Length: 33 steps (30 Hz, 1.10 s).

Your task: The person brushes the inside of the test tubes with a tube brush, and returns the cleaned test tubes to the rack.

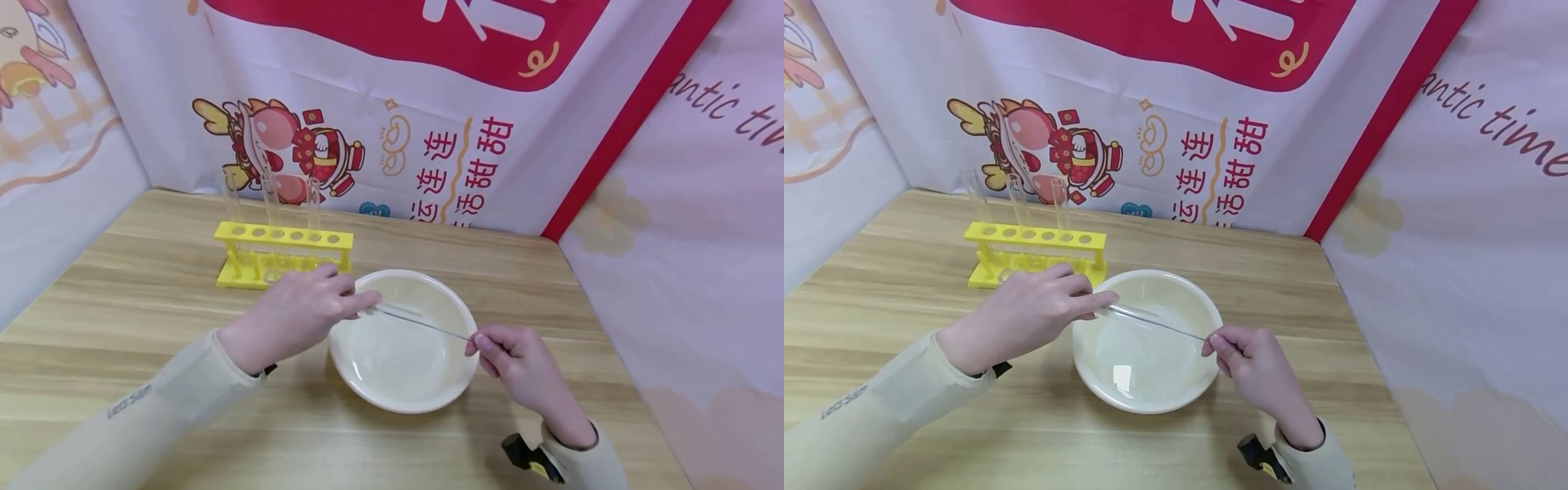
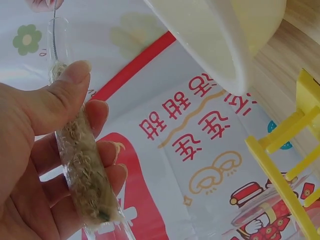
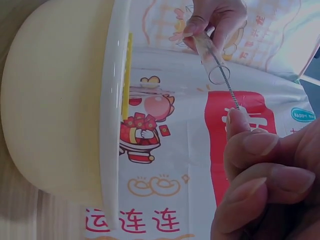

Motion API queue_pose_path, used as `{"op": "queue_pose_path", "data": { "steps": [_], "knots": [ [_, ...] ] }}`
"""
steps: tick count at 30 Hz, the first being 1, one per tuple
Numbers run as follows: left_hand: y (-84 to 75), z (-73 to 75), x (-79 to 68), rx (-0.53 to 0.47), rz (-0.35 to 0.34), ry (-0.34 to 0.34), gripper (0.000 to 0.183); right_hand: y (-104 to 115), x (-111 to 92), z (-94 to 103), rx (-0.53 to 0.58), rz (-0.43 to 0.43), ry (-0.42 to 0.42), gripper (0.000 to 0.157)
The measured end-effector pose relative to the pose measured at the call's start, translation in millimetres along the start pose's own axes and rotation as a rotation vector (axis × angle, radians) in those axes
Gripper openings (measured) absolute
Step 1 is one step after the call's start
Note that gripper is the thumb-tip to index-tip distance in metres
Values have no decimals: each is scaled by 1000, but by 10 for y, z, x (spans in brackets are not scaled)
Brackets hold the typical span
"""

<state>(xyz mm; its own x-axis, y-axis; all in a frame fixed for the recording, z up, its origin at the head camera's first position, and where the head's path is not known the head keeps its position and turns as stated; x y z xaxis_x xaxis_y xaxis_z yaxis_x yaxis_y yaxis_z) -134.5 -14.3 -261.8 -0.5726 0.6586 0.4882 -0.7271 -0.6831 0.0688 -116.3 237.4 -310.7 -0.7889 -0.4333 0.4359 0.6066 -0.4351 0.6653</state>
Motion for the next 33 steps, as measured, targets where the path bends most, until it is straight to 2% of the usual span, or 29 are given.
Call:
{"op": "queue_pose_path", "data": {
  "steps": [6, 11, 19, 22, 33],
  "knots": [
    [23, -7, -73, 19, 3, 0, 41, -36, -77, -6, 37, -36, 21, 27],
    [62, -5, -114, 18, 19, 1, 42, -37, -131, 26, 44, -42, 4, 26],
    [124, 36, -109, 10, 34, 10, 45, -41, -178, 113, 24, 6, -13, 26],
    [138, 57, -109, 9, 39, 13, 45, -50, -193, 140, 22, -4, -15, 26],
    [171, 99, -130, 4, 33, -30, 43, -59, -219, 198, 13, -12, -1, 27]
  ]
}}
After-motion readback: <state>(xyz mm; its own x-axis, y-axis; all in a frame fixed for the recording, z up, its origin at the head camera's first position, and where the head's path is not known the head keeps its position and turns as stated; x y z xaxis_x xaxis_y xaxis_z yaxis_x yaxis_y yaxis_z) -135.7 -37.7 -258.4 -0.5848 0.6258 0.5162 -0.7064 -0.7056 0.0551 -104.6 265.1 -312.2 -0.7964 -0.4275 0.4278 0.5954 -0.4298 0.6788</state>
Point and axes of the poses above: each hand's wrist, its own x-axis towards the middle knuckle, its own z-axis out of the back of the hand, y = z × x, the point moved 7 cm from there along x, towards the middle knuckle, and after that the axes turned 11 degrees about z, right-handed, at the moved point
